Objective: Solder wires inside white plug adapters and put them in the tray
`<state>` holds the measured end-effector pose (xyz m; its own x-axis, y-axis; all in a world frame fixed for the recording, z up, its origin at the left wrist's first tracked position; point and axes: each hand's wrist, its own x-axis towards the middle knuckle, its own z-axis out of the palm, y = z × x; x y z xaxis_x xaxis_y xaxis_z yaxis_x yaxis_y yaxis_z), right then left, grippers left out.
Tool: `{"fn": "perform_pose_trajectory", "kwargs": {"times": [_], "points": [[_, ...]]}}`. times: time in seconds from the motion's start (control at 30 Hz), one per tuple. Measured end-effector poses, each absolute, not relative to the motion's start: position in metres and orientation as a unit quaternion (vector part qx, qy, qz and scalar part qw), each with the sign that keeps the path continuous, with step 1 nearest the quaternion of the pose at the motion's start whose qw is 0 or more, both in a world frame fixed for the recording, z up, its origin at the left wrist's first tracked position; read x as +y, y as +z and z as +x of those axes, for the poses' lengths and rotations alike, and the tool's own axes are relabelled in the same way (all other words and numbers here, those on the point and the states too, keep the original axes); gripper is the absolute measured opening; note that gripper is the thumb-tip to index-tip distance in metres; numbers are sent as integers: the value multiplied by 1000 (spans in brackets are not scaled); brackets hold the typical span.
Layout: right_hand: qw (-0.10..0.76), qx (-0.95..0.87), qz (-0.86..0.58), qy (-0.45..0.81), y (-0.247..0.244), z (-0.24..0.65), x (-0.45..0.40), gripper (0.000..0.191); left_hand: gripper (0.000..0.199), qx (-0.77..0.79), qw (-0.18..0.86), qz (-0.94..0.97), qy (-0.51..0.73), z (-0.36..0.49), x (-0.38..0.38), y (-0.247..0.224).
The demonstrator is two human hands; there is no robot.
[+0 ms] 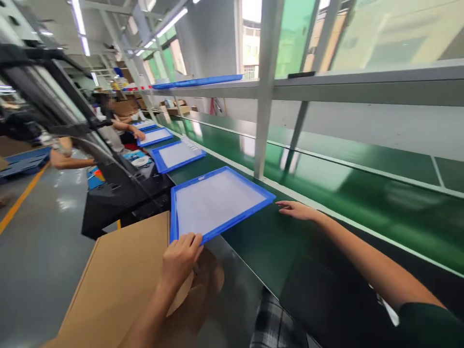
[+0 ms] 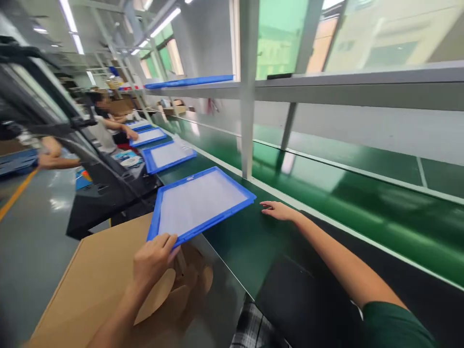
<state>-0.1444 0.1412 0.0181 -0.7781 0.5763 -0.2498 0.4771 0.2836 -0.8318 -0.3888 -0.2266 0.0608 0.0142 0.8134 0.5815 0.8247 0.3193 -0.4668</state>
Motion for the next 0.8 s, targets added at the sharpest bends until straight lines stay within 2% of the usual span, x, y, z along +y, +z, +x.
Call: {"fn": "perform_pose_trajectory", "kwargs": {"times": [0.13, 0.33, 0.57, 0.73, 0.8], "points": [[90, -805, -352, 469, 35, -21, 97, 58, 13, -781, 244, -576, 0, -347, -193, 34], [191, -770, -467, 391, 38, 110, 19, 53, 12, -805, 28, -592, -15, -271, -151, 34], [238, -733, -569, 288, 11, 209, -19, 40, 14, -800, 8, -597, -63, -213, -141, 27], [266, -747, -564, 231, -11, 219, -18, 34, 19, -798, -25, -597, -78, -185, -139, 15], [273, -761, -549, 213, -17, 215, -21, 33, 25, -787, 20, -605, -116, -179, -140, 10]]}}
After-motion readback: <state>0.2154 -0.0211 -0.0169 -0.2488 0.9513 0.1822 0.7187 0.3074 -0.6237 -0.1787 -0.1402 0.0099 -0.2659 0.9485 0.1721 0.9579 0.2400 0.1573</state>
